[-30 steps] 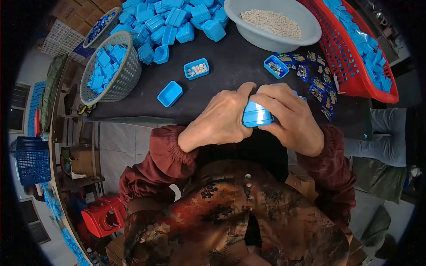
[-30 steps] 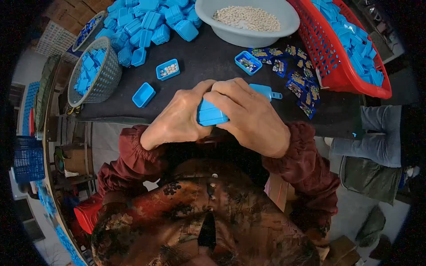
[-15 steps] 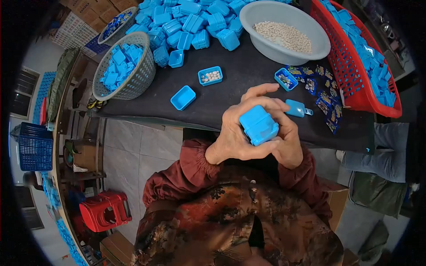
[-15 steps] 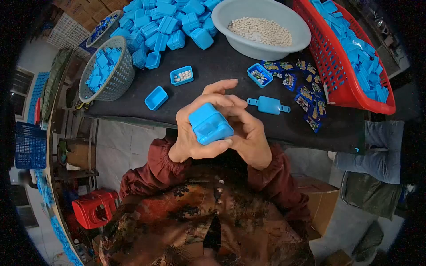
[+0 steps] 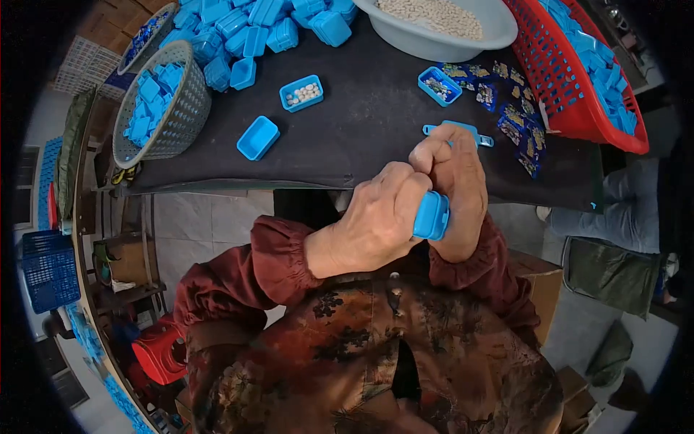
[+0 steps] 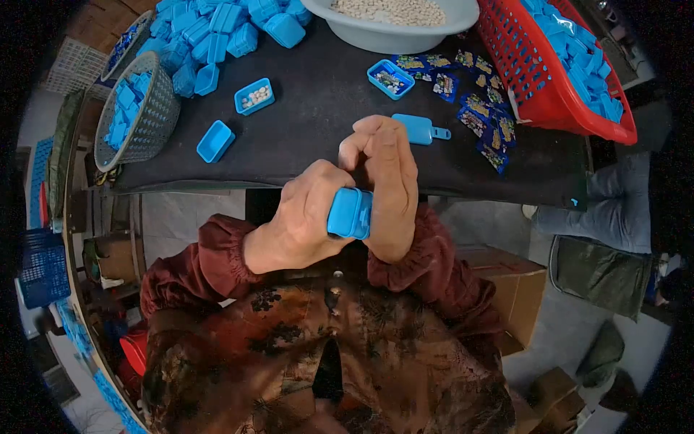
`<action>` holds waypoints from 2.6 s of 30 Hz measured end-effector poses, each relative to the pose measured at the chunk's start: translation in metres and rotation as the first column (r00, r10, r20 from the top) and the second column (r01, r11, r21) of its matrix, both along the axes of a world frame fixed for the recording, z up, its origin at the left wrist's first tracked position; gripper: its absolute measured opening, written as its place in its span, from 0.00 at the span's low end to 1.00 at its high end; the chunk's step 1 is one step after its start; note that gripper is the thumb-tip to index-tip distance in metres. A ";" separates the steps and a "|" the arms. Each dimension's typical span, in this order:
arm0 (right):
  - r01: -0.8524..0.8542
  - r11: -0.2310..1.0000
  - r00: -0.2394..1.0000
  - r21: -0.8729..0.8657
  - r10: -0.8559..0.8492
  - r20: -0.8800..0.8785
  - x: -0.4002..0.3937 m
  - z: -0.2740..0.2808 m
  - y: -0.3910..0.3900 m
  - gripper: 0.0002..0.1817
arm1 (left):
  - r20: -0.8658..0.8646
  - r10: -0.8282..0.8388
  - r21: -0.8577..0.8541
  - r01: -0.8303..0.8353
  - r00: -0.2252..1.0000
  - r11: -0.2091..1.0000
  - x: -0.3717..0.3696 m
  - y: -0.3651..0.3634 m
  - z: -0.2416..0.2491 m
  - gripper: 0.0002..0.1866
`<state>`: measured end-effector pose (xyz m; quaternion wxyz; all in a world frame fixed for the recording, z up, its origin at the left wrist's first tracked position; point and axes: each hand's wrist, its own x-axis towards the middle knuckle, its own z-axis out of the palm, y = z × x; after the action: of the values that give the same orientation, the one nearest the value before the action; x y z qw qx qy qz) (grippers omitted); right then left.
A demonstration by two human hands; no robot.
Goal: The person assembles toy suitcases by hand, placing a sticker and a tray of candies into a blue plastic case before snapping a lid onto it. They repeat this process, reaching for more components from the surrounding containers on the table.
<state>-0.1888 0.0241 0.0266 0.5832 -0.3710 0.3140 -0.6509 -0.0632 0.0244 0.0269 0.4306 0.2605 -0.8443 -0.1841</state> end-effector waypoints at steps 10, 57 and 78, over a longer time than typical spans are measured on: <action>-0.137 0.986 0.946 0.098 0.159 -0.282 -0.010 0.018 -0.001 0.14 | 0.076 0.137 -0.068 -0.132 0.988 0.989 -0.006 0.009 0.004 0.22; -0.227 0.875 -0.040 -0.427 -0.446 -0.894 -0.088 -0.030 -0.107 0.21 | 0.694 0.349 -0.170 -0.328 0.630 0.929 0.100 -0.112 0.041 0.21; -0.554 0.763 0.246 -0.334 -0.233 -0.941 -0.029 -0.018 -0.046 0.21 | 0.221 0.142 0.057 -0.158 0.965 0.986 0.062 -0.035 -0.009 0.21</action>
<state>-0.2182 -0.0220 0.0088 0.1816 -0.8846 0.3245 -0.2813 -0.0016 -0.0104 0.0184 0.3392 0.3578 -0.8565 -0.1527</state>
